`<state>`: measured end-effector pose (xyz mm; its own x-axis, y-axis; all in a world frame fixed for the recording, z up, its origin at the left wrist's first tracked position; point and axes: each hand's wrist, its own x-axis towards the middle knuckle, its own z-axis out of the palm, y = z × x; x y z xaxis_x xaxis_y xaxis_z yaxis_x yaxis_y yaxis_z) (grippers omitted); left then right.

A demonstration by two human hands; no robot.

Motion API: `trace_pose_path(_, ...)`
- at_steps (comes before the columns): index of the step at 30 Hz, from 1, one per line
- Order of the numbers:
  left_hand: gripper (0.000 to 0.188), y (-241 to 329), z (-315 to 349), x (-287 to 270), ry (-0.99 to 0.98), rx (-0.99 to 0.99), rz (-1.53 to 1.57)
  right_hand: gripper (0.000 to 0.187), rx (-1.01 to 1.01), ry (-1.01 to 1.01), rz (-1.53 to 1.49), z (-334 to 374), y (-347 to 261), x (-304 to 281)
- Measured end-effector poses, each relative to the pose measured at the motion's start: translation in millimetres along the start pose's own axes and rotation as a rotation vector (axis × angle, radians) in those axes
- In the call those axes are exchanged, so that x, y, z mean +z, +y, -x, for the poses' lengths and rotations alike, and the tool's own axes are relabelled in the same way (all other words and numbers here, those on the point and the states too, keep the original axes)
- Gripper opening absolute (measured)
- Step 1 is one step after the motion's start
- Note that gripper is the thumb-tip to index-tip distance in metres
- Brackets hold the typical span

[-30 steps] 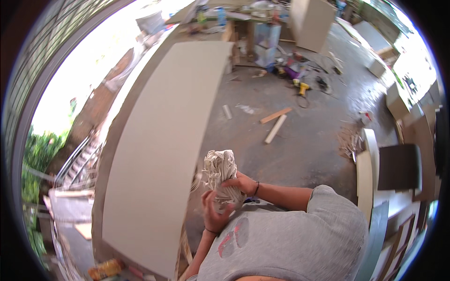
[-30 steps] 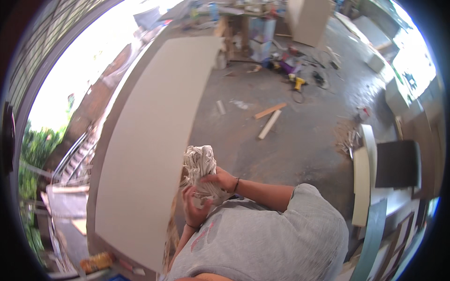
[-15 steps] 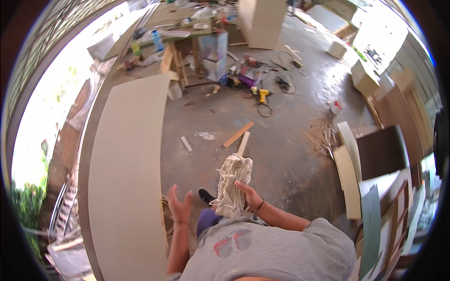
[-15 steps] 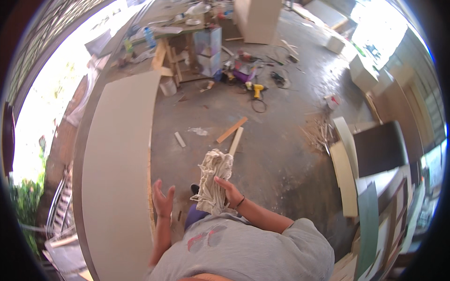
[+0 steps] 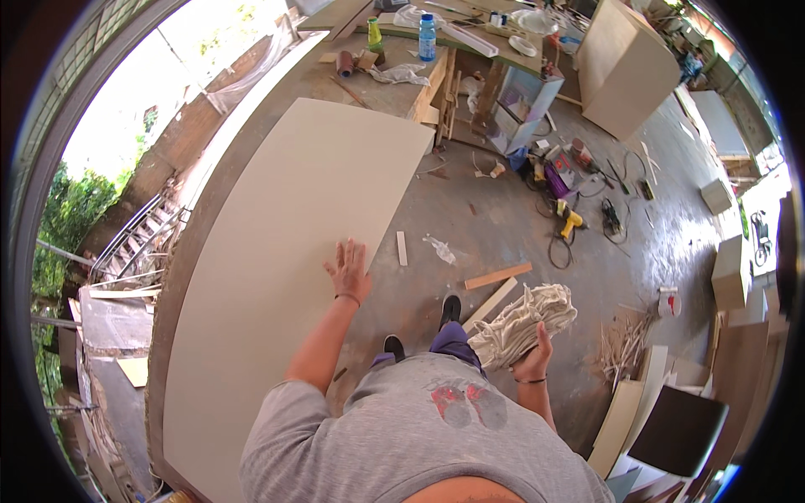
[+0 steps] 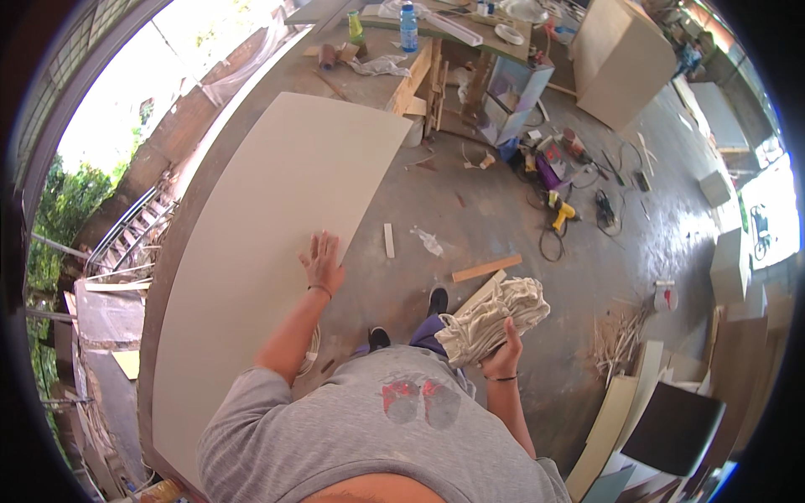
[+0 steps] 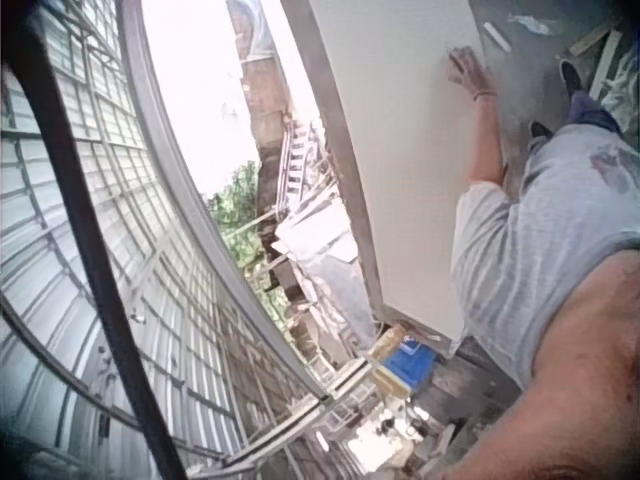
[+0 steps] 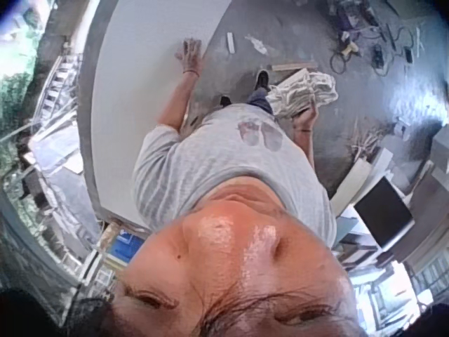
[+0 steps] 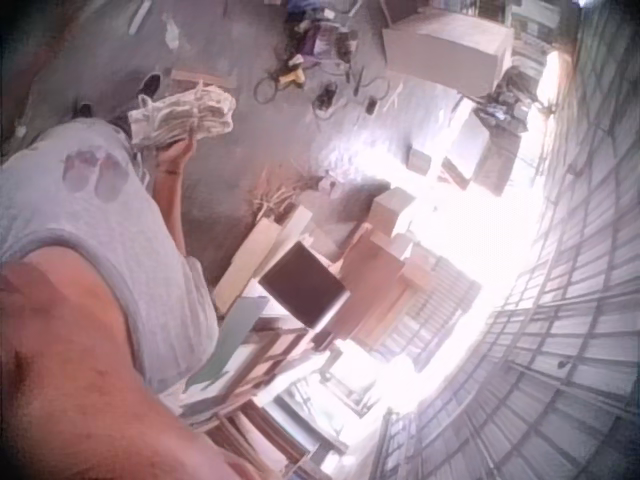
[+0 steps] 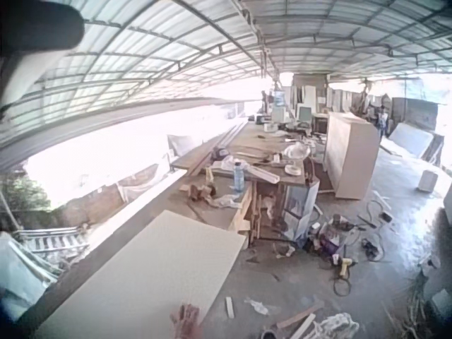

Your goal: The person applies adhesive to a wooden board and a laminate sheet, then positions the laminate sheet onto the board and wipes the surface with a cloth.

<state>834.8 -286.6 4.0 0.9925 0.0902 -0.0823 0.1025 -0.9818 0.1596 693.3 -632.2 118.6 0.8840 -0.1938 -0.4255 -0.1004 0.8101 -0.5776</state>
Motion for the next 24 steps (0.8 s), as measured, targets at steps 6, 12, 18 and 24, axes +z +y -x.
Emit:
trace_pose_path(6, 0.060, -5, 6, -9, 0.080, 0.014, 0.025, 0.048, 0.169, -0.126, 0.029, -142, -42, 17)
trace_pose_path(12, 0.062, -15, 6, -24, -0.005, -0.101, 0.039, 0.046, 0.300, -0.244, 0.098, -252, -74, 77)
trace_pose_path(18, 0.066, -26, -2, -19, -0.005, -0.149, 0.032, 0.045, 0.406, -0.336, 0.145, -324, -72, 126)
trace_pose_path(24, 0.059, -21, -15, -30, 0.067, -0.142, 0.098, 0.048, 0.189, -0.598, 0.455, -360, -40, 190)
